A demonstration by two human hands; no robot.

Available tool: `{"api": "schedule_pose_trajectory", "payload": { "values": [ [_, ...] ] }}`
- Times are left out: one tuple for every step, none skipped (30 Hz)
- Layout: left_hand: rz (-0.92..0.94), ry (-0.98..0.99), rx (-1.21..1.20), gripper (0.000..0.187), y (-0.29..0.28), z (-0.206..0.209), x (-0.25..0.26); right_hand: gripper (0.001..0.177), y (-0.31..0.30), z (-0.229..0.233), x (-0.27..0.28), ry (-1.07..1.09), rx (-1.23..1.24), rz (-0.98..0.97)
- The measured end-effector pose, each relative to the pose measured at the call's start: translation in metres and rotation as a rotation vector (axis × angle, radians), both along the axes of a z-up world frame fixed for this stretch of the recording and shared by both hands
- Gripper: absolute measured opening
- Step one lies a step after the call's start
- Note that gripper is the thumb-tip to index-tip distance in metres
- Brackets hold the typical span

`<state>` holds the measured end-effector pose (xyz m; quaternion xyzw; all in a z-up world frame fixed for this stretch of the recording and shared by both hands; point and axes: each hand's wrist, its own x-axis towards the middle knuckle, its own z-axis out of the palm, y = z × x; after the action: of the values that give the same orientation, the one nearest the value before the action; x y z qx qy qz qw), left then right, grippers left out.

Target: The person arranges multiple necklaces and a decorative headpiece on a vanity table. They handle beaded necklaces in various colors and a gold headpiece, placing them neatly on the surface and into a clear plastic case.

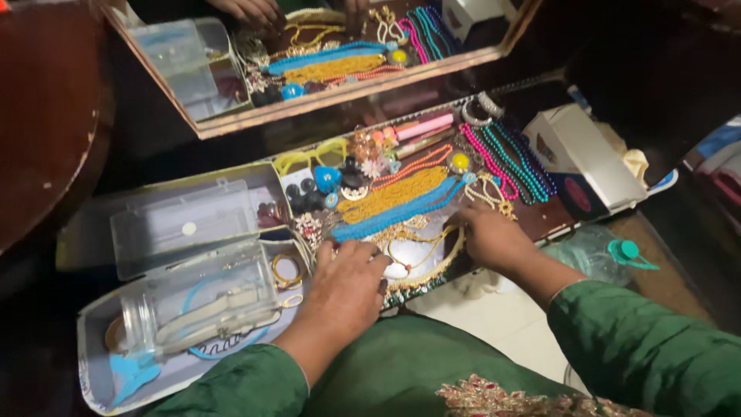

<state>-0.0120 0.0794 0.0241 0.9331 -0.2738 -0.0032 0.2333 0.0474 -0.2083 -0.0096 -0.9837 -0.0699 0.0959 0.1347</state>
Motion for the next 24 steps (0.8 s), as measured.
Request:
{"api": "schedule_pose_trajectory", "payload": {
  "values": [
    [0.016,0.009,-0.002,0.032,0.004,-0.002,-0.003,0.038,0.001,0.000,0.000,0.001,-0.001,-0.013],
    [0.032,0.017,-0.004,0.034,0.008,-0.004,-0.006,0.037,0.001,0.000,-0.001,0.002,-0.002,-0.027],
    [0.043,0.022,-0.006,0.036,0.012,-0.006,-0.009,0.038,0.002,0.000,-0.001,0.008,0.011,-0.042],
    [0.043,0.024,-0.006,0.035,0.016,-0.008,-0.013,0.040,0.002,0.000,-0.001,0.014,0.024,-0.058],
    [0.041,0.024,-0.001,0.035,0.022,-0.008,-0.016,0.041,0.003,0.000,-0.002,0.019,0.042,-0.074],
    [0.039,0.024,0.005,0.034,0.026,-0.008,-0.019,0.041,0.004,0.001,-0.004,0.020,0.043,-0.085],
    [0.036,0.052,0.023,0.035,0.029,-0.008,-0.020,0.041,0.006,0.003,-0.005,0.020,0.043,-0.088],
    [0.032,0.079,0.041,0.036,0.032,-0.007,-0.021,0.041,0.009,0.004,-0.005,0.020,0.043,-0.091],
    [0.031,0.107,0.058,0.037,0.034,-0.007,-0.022,0.038,0.011,0.006,-0.007,0.018,0.039,-0.094],
    [0.028,0.113,0.061,0.036,0.036,-0.008,-0.023,0.035,0.014,0.008,-0.008,0.016,0.034,-0.096],
    [0.024,0.120,0.064,0.035,0.036,-0.008,-0.023,0.033,0.016,0.010,-0.009,0.014,0.029,-0.101],
    [0.019,0.126,0.067,0.035,0.037,-0.008,-0.023,0.034,0.018,0.012,-0.011,0.030,0.022,-0.123],
    [0.021,0.135,0.078,0.034,0.036,-0.009,-0.022,0.035,0.019,0.013,-0.012,0.048,0.014,-0.144],
    [0.023,0.144,0.089,0.034,0.035,-0.010,-0.022,0.036,0.020,0.013,-0.013,0.065,0.007,-0.165],
    [0.024,0.152,0.100,0.034,0.035,-0.011,-0.021,0.035,0.020,0.014,-0.013,0.064,0.015,-0.159],
    [0.024,0.147,0.099,0.034,0.035,-0.011,-0.022,0.034,0.020,0.014,-0.013,0.062,0.024,-0.153],
    [0.025,0.141,0.098,0.033,0.035,-0.011,-0.021,0.034,0.019,0.014,-0.013,0.058,0.034,-0.146],
    [0.027,0.134,0.097,0.033,0.035,-0.011,-0.021,0.035,0.019,0.013,-0.013,0.061,0.028,-0.132],
    [0.021,0.109,0.076,0.037,0.035,-0.010,-0.021,0.037,0.018,0.014,-0.012,0.060,0.023,-0.118],
    [0.015,0.085,0.055,0.041,0.034,-0.009,-0.021,0.039,0.017,0.014,-0.011,0.059,0.017,-0.103],
    [0.010,0.060,0.034,0.044,0.034,-0.008,-0.021,0.040,0.017,0.015,-0.011,0.049,0.037,-0.086],
    [-0.007,0.053,0.021,0.045,0.033,-0.007,-0.021,0.040,0.017,0.016,-0.011,0.039,0.056,-0.069],
    [-0.023,0.048,0.009,0.046,0.032,-0.006,-0.021,0.041,0.018,0.018,-0.011,0.032,0.077,-0.051],
    [-0.039,0.042,-0.003,0.048,0.030,-0.006,-0.021,0.044,0.020,0.019,-0.013,-0.030,0.094,-0.052]
  ]
}}
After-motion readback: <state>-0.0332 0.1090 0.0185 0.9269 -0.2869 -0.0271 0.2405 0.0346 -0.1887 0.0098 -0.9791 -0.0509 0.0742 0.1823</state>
